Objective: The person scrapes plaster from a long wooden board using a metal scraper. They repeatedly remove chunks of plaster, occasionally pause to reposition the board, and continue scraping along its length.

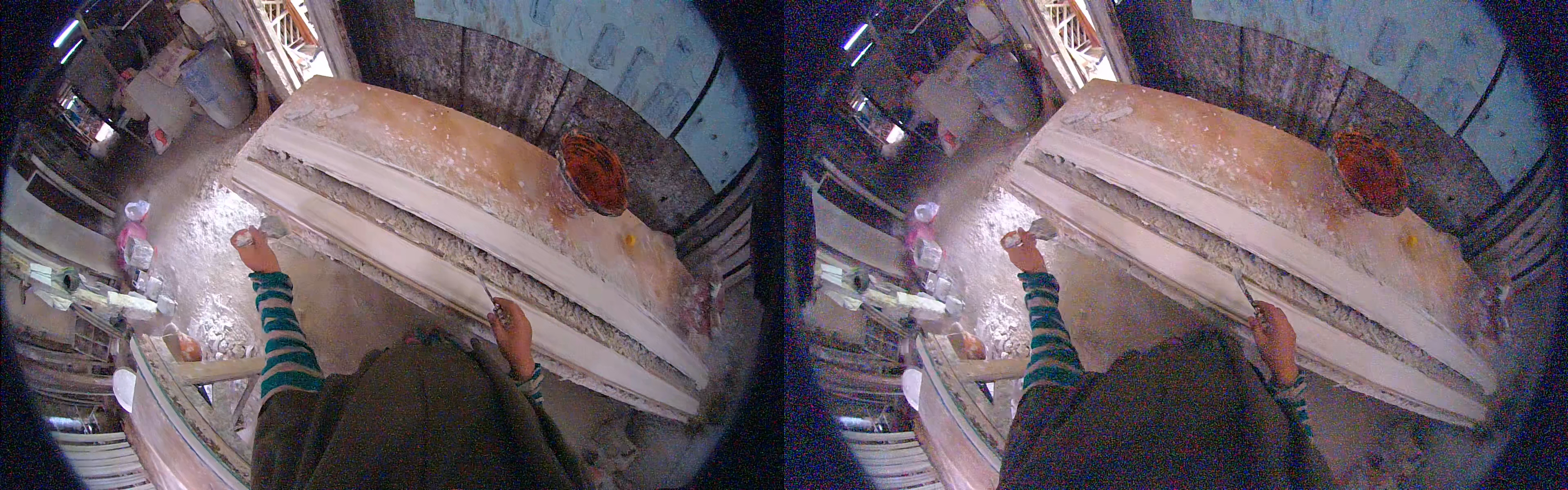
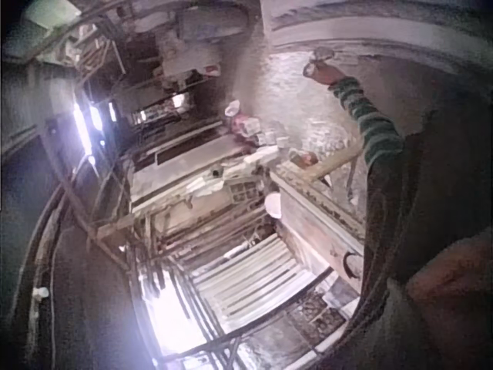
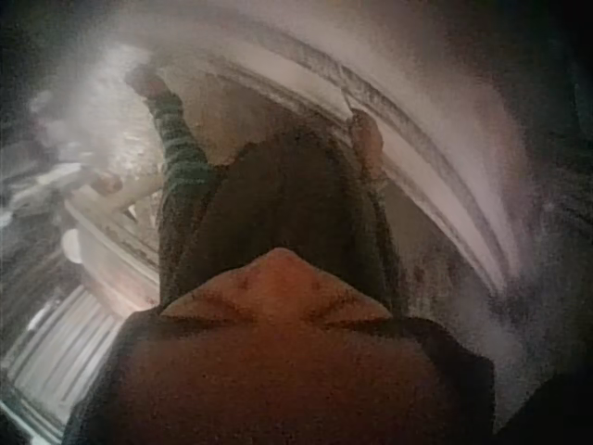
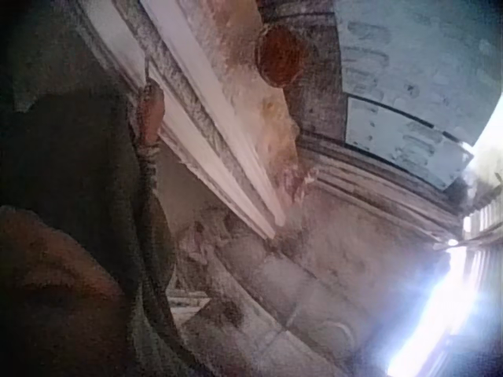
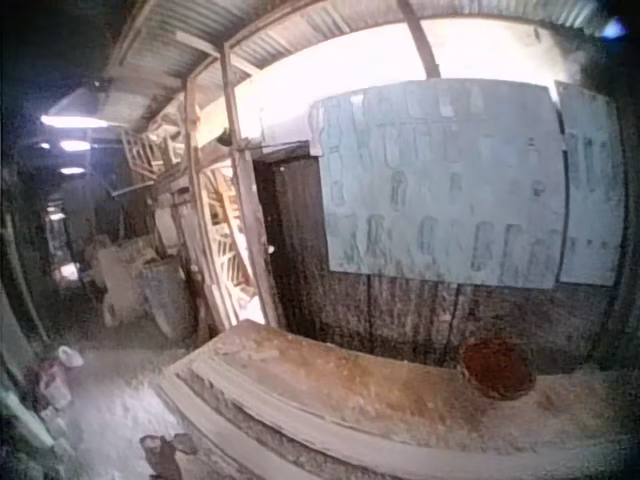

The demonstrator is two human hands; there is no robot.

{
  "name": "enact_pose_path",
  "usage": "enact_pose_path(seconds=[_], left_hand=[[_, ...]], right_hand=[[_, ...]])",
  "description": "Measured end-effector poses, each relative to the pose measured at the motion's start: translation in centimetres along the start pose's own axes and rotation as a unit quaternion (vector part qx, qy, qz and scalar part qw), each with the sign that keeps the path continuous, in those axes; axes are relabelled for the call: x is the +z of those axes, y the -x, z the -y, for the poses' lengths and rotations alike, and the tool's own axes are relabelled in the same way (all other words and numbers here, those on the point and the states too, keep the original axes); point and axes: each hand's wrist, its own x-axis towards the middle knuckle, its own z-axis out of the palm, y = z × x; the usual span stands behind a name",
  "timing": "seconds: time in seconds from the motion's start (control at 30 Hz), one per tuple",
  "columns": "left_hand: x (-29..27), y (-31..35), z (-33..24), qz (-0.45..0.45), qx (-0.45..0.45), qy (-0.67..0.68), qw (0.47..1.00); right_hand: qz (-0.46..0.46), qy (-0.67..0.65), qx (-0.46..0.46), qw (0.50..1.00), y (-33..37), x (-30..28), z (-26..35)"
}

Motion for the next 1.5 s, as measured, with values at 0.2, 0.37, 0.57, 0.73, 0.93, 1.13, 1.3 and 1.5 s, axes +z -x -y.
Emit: enact_pose_path(seconds=[0.2,0.37,0.57,0.73,0.93,1.13,1.3,1.5], left_hand=[[0.9,12.5,-5.5,0.269,-0.142,0.11,0.946],[1.5,17.6,-2.1,0.282,-0.271,0.111,0.914],[0.5,3.5,2.5,0.036,0.002,0.05,0.998],[1.3,-0.2,1.0,0.071,-0.046,0.091,0.992],[1.2,4.4,2.1,0.264,-0.174,0.138,0.939],[-1.8,-8.7,8.3,0.035,-0.029,-0.043,0.998],[-5.9,-14.2,9.7,0.065,-0.051,0.087,0.993],[-8.2,-11.4,12.2,0.148,-0.111,0.042,0.982]], right_hand=[[0.048,-0.023,-0.015,0.998,-1.1,1.1,1.0],[0.045,-0.007,-0.097,0.994,-2.5,2.1,1.1],[0.092,-0.032,-0.081,0.992,-4.2,2.9,2.9],[0.173,0.01,-0.065,0.983,-5.4,6.0,4.4],[0.27,0.032,-0.041,0.961,-6.2,14.3,6.2],[0.251,-0.003,-0.049,0.967,-8.2,21.1,8.6],[0.219,0.024,-0.001,0.975,-8.8,24.9,12.3],[0.182,0.004,-0.034,0.983,-11.1,29.7,17.0]])
